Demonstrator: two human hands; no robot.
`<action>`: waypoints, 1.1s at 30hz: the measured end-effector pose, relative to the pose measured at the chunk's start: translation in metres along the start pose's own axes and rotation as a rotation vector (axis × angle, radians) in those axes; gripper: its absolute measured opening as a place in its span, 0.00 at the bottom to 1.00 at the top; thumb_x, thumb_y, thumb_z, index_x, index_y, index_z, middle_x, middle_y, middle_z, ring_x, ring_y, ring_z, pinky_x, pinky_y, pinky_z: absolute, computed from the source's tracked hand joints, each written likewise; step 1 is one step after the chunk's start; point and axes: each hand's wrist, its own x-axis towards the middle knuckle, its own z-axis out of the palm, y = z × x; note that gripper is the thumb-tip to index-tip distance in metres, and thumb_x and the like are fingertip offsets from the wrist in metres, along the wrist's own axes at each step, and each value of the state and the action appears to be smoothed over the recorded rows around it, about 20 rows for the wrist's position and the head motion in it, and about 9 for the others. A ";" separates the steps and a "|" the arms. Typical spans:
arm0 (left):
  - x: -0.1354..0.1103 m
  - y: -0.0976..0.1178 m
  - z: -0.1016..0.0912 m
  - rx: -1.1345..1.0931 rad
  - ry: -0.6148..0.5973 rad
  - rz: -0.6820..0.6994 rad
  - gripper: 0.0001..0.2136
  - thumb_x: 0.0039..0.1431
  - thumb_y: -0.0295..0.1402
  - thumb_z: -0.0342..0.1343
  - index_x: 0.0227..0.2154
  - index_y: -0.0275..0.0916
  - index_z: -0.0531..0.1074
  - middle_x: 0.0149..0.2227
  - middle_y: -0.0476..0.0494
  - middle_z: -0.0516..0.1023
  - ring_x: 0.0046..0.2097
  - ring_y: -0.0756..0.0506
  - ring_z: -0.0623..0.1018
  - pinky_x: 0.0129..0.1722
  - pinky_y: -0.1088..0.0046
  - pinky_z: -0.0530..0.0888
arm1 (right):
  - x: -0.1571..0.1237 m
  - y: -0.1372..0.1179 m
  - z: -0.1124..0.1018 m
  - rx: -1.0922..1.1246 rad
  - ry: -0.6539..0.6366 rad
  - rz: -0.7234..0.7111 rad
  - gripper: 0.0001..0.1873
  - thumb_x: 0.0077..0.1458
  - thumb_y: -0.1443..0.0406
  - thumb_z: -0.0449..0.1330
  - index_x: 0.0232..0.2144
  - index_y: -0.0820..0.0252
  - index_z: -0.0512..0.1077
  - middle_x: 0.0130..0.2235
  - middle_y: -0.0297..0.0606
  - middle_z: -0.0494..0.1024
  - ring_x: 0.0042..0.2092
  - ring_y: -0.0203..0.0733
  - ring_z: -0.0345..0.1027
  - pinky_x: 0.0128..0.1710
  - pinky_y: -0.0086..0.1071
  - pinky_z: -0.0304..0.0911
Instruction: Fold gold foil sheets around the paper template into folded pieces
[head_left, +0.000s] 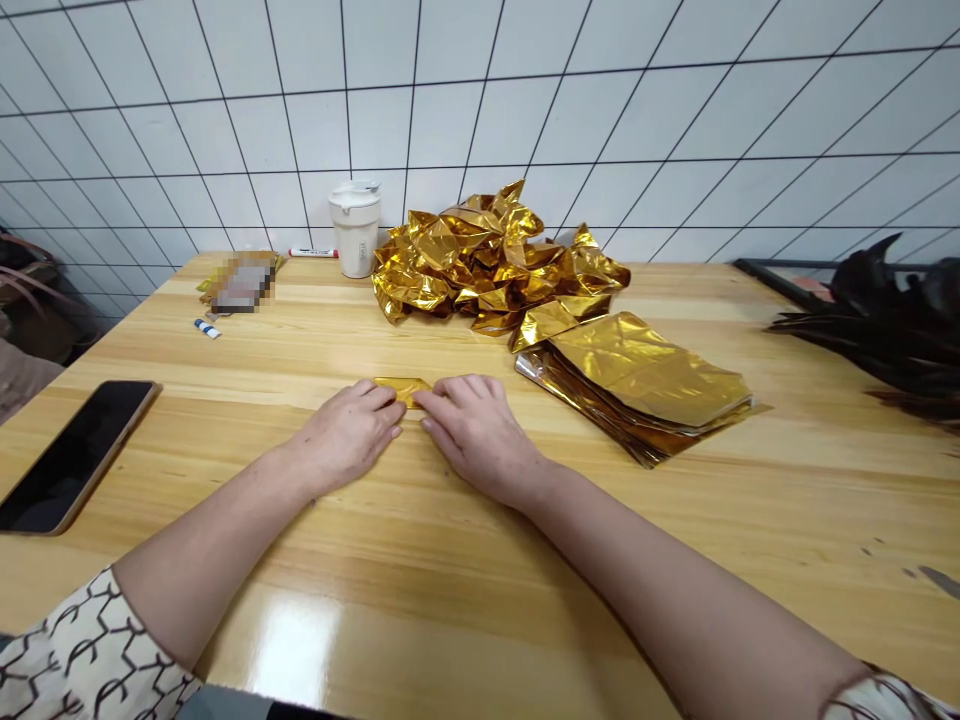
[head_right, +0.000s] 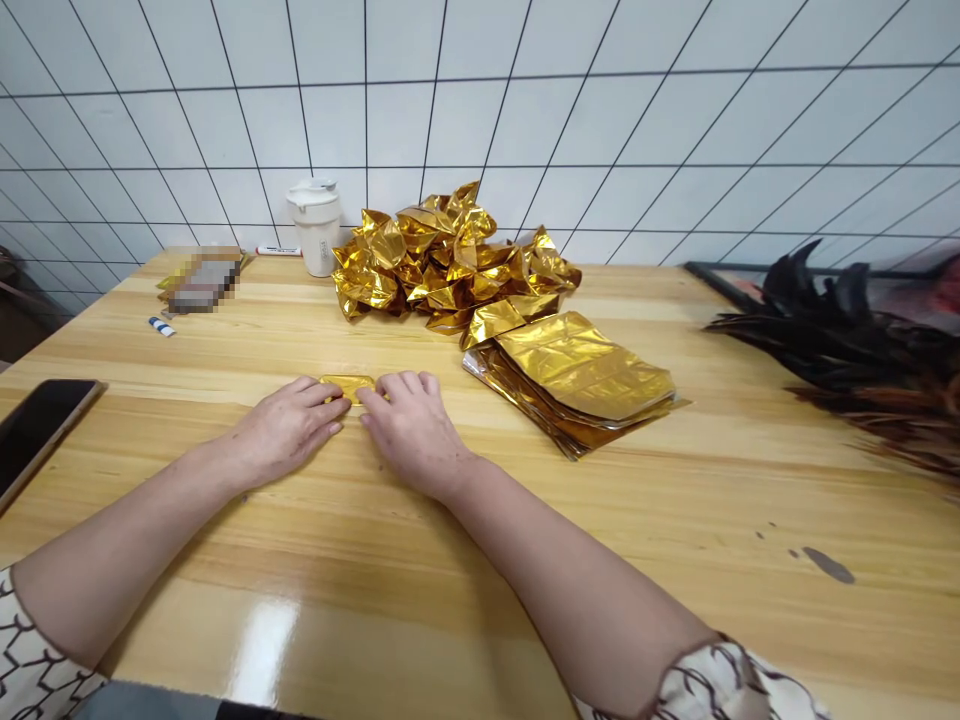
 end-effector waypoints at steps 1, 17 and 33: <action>0.000 0.000 0.000 0.004 0.003 0.006 0.11 0.65 0.29 0.46 0.42 0.34 0.73 0.40 0.38 0.75 0.42 0.42 0.72 0.45 0.63 0.72 | 0.000 -0.004 -0.001 0.004 -0.021 -0.028 0.15 0.63 0.65 0.50 0.46 0.63 0.73 0.38 0.44 0.74 0.41 0.46 0.61 0.42 0.38 0.50; -0.004 -0.008 -0.008 -0.017 -0.051 -0.045 0.11 0.64 0.29 0.48 0.32 0.36 0.76 0.37 0.40 0.76 0.41 0.43 0.73 0.44 0.65 0.74 | -0.002 0.004 -0.007 -0.038 -0.094 -0.079 0.15 0.63 0.63 0.51 0.39 0.64 0.75 0.37 0.44 0.74 0.39 0.44 0.61 0.44 0.39 0.48; -0.010 -0.018 -0.019 -0.012 -0.085 -0.172 0.13 0.63 0.31 0.49 0.28 0.35 0.76 0.34 0.39 0.77 0.42 0.41 0.74 0.44 0.64 0.74 | -0.010 0.022 -0.020 -0.030 -0.122 -0.036 0.18 0.64 0.63 0.49 0.31 0.62 0.78 0.32 0.41 0.76 0.37 0.42 0.63 0.43 0.38 0.48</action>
